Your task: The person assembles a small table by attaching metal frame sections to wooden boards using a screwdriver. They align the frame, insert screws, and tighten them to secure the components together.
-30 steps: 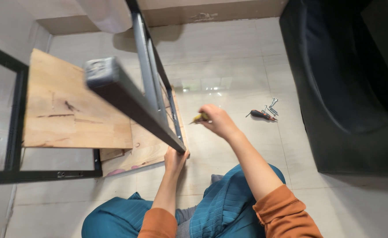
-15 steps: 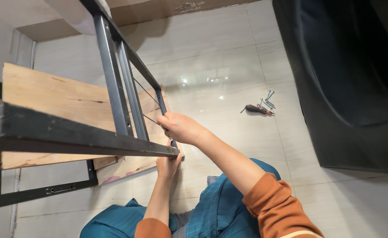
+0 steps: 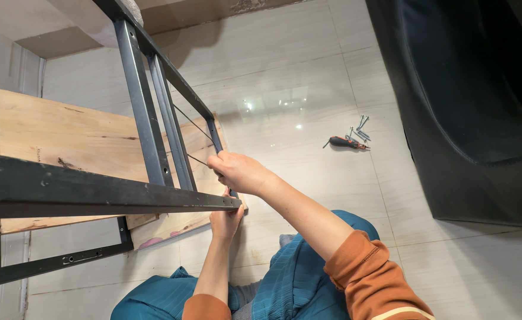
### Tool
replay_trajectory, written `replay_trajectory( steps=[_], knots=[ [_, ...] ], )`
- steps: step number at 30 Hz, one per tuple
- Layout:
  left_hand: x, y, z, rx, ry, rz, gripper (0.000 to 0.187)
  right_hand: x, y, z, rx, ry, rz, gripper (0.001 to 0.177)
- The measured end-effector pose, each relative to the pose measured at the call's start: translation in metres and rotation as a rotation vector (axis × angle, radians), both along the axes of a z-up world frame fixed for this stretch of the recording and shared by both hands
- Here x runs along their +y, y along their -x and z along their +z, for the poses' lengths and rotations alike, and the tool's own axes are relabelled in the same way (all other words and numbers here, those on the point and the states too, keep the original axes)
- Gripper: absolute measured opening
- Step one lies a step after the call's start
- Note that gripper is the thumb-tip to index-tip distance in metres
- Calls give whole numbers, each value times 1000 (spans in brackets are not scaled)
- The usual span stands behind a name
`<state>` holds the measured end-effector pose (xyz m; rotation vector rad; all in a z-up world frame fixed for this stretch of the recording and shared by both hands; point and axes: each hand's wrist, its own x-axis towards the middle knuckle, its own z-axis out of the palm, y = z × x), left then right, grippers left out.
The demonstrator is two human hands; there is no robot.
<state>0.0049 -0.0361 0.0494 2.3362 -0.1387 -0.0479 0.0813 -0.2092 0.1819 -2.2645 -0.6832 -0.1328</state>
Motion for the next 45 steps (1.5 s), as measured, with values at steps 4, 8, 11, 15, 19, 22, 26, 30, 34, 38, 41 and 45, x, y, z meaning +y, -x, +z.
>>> replay_trajectory(
  steps=[4, 8, 11, 15, 19, 22, 26, 30, 34, 38, 41, 45],
  knots=[
    [1, 0, -7, 15, -7, -1, 65, -2, 0, 1, -13, -1, -6, 28],
    [3, -1, -12, -44, -24, -15, 69, -2, -2, 2, 7, 10, -17, 30],
    [3, -1, -14, -35, -47, -11, 68, -3, -3, 1, 50, 20, -34, 30],
    [2, -2, -13, 22, -47, 8, 66, -6, -6, 1, 105, 18, -47, 29],
    [2, -1, -13, 3, -61, 2, 68, -12, -10, -6, 117, -65, -127, 30],
    [2, 0, -18, -4, 26, 1, 65, -18, -14, -14, 150, -116, -245, 26],
    [1, 0, -29, 115, 234, 53, 80, -25, -15, -22, 220, -159, -382, 24],
    [3, -1, -31, 84, 260, 30, 78, -21, -15, -19, 142, -139, -258, 25],
    [4, 0, -23, 50, 11, 16, 51, -5, -12, -13, 6, -45, -49, 27],
    [2, 2, -12, 99, 97, 34, 28, 5, -8, -8, -31, -13, 42, 27],
    [1, 4, -9, 47, 131, 15, 45, 5, -6, -8, -34, -24, 63, 25],
    [-1, 2, -12, 43, 3, 22, 29, 3, -9, -8, 42, -52, -89, 31]
  ],
)
